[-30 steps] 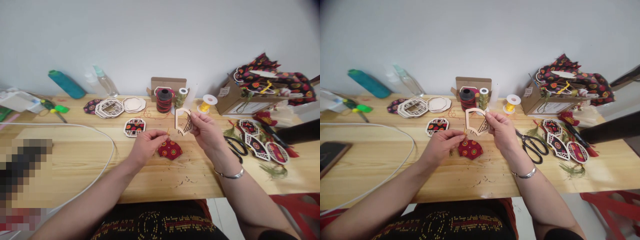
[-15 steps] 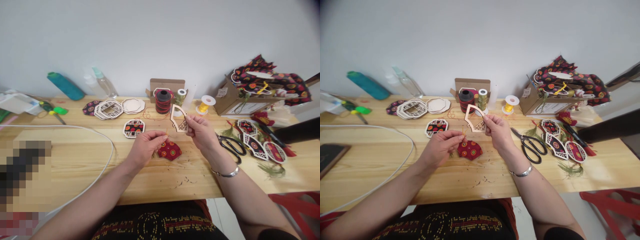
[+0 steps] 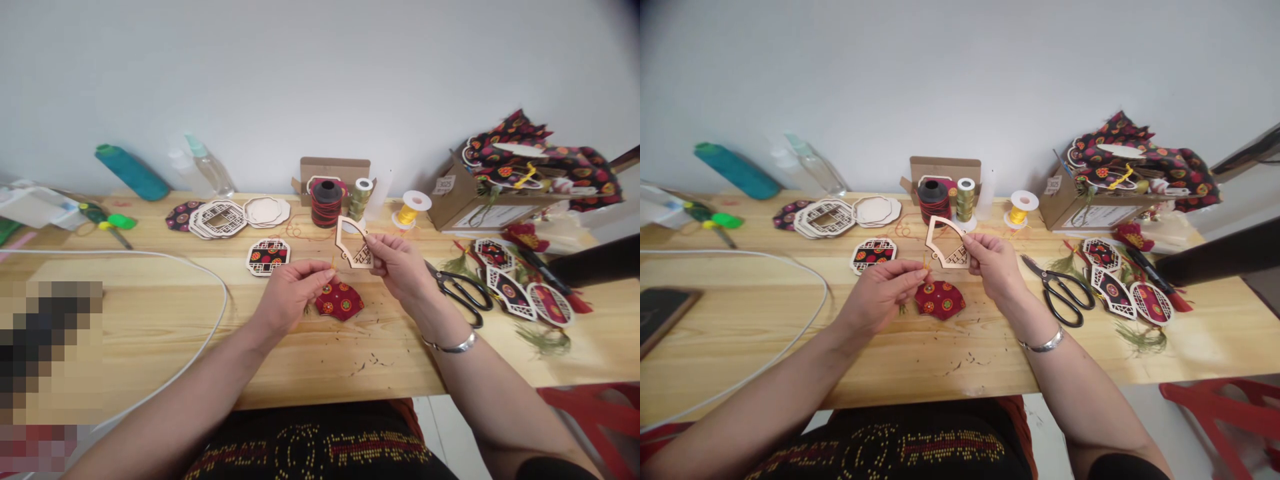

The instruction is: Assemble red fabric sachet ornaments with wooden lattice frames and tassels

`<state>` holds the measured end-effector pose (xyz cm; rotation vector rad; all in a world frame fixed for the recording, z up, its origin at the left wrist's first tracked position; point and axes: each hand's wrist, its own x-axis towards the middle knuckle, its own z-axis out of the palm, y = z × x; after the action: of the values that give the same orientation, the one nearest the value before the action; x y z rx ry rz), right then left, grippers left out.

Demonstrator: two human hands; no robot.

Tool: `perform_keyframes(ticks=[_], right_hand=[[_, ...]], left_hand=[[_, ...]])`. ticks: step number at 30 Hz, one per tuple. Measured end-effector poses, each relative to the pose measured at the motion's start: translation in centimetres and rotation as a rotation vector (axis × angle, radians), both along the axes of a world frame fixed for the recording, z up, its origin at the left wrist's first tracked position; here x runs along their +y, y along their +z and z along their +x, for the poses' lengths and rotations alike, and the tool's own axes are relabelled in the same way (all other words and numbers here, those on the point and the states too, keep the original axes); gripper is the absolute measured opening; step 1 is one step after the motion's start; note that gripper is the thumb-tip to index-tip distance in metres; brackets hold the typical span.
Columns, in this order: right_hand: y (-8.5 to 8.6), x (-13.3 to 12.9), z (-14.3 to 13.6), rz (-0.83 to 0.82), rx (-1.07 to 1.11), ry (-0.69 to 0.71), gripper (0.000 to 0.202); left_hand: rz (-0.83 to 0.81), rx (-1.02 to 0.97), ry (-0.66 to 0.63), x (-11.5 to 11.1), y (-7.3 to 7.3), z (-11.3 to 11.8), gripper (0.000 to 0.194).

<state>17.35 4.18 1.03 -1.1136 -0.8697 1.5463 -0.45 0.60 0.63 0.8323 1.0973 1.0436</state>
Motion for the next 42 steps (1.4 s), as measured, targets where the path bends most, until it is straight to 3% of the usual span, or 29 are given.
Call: perform_keyframes(ticks=[20, 30, 32, 36, 39, 42], right_hand=[[0.0, -0.4, -0.6, 0.001, -0.061, 0.034, 0.031], [-0.6, -0.4, -0.9, 0.093, -0.259, 0.003, 0.023], [-0.7, -0.6, -0.8, 0.231, -0.414, -0.069, 0.019], [-0.4, -1.1, -0.6, 0.752, -0.81, -0.243, 0.015], [-0.3, -1.4, -0.5, 0.954, -0.949, -0.152, 0.008], [-0.5, -1.4, -0.6, 0.989, -1.004, -0.082, 0.008]], left_hand=[[0.054, -0.008, -0.038, 0.0, -0.6, -0.2, 0.019], [0.066, 0.068, -0.023, 0.1, -0.8, -0.3, 0.021], [0.072, 0.065, -0.005, 0.1, -0.8, -0.3, 0.021], [0.067, 0.047, 0.045, 0.2, -0.7, -0.3, 0.02], [0.049, 0.021, 0.058, 0.2, -0.6, -0.2, 0.02], [0.036, 0.015, 0.061, 0.1, -0.6, -0.1, 0.019]])
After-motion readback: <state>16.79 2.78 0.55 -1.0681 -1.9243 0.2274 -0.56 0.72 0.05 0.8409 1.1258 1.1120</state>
